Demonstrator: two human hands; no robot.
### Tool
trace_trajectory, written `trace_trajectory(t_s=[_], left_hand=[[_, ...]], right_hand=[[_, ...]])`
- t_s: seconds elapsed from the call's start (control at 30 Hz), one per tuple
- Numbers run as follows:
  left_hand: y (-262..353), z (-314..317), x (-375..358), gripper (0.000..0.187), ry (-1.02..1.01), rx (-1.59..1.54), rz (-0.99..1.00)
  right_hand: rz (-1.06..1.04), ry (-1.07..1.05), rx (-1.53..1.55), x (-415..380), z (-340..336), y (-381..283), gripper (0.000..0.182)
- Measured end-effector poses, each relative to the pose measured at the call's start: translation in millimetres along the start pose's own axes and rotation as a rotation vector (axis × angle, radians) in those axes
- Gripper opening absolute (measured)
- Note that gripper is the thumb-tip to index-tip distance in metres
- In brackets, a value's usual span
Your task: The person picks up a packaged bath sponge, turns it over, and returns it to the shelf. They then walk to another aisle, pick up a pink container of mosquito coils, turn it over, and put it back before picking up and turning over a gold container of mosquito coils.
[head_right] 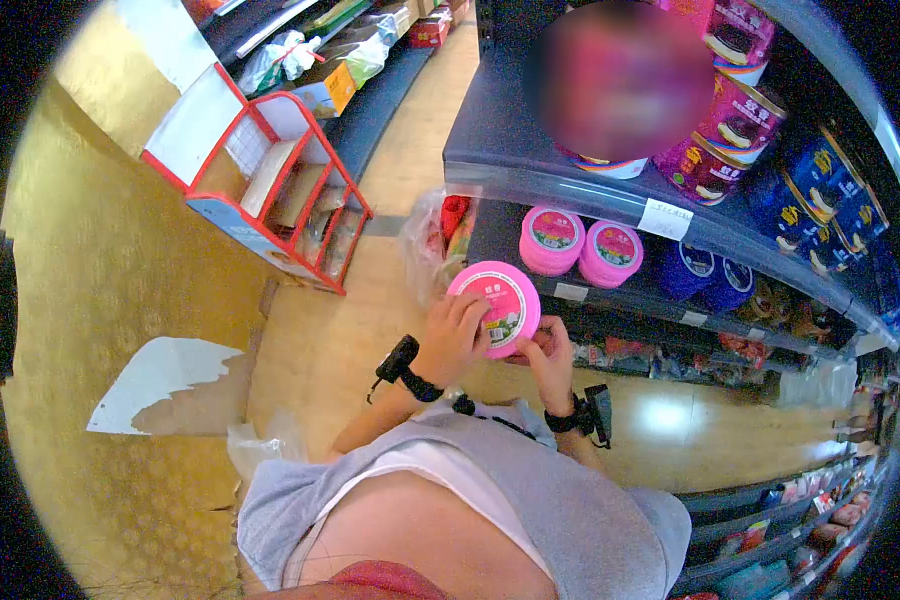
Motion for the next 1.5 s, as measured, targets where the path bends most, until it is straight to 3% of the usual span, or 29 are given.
trace_trajectory(t_s=[0.03, 0.17, 0.23, 0.37, 0.43, 0.47, 0.53, 0.57, 0.63, 0.77, 1.07, 1.5], left_hand=[[0, 10, -1, 0.039, -0.1, -0.035, 0.015], [14, 0, 6, 0.037, 0.002, 0.078, 0.078], [6, 15, 4, 0.037, -0.086, -0.016, -0.001], [18, 11, 12, 0.039, -0.108, 0.066, 0.071], [5, -4, 15, 0.039, 0.04, 0.182, -0.086], [0, 4, 11, 0.039, 0.012, 0.166, -0.09], [-42, 17, -8, 0.037, 0.132, -0.656, -0.421], [-42, 19, -9, 0.037, 0.109, -0.667, -0.429], [-41, 53, -19, 0.035, -0.063, -1.323, -0.742], [-28, 62, -23, 0.039, -0.182, -1.265, -0.838], [-12, 73, -18, 0.03, -0.022, -1.3, -0.803], [22, 84, -27, 0.03, 0.001, -1.227, -0.79]], right_hand=[[-0.005, -0.008, 0.003, 0, -1, 0, 0.023], [-0.014, -0.01, 0.032, 1, -7, 1, 0.023], [-0.038, -0.008, 0.034, 1, -10, -1, 0.022], [-0.035, 0.042, 0.029, -3, -18, -6, 0.02], [-0.02, 0.053, 0.047, -3, -27, -4, 0.019], [-0.014, 0.052, 0.065, -4, -32, -2, 0.019], [-0.02, 0.122, 0.084, -10, -38, -9, 0.016], [-0.009, 0.108, 0.126, -11, -40, -10, 0.016], [0.005, 0.074, 0.176, -15, -40, -16, 0.018], [0.025, 0.103, 0.255, -21, -53, -12, 0.022], [0.043, 0.086, 0.221, -39, -76, -17, 0.024], [0.098, 0.071, 0.138, -56, -108, -15, 0.023]])
Point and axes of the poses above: each hand's wrist, its own x-axis towards the middle knuckle, its own z-axis out of the palm, y = z × x, the point moved 9 cm from there along x, towards the middle knuckle
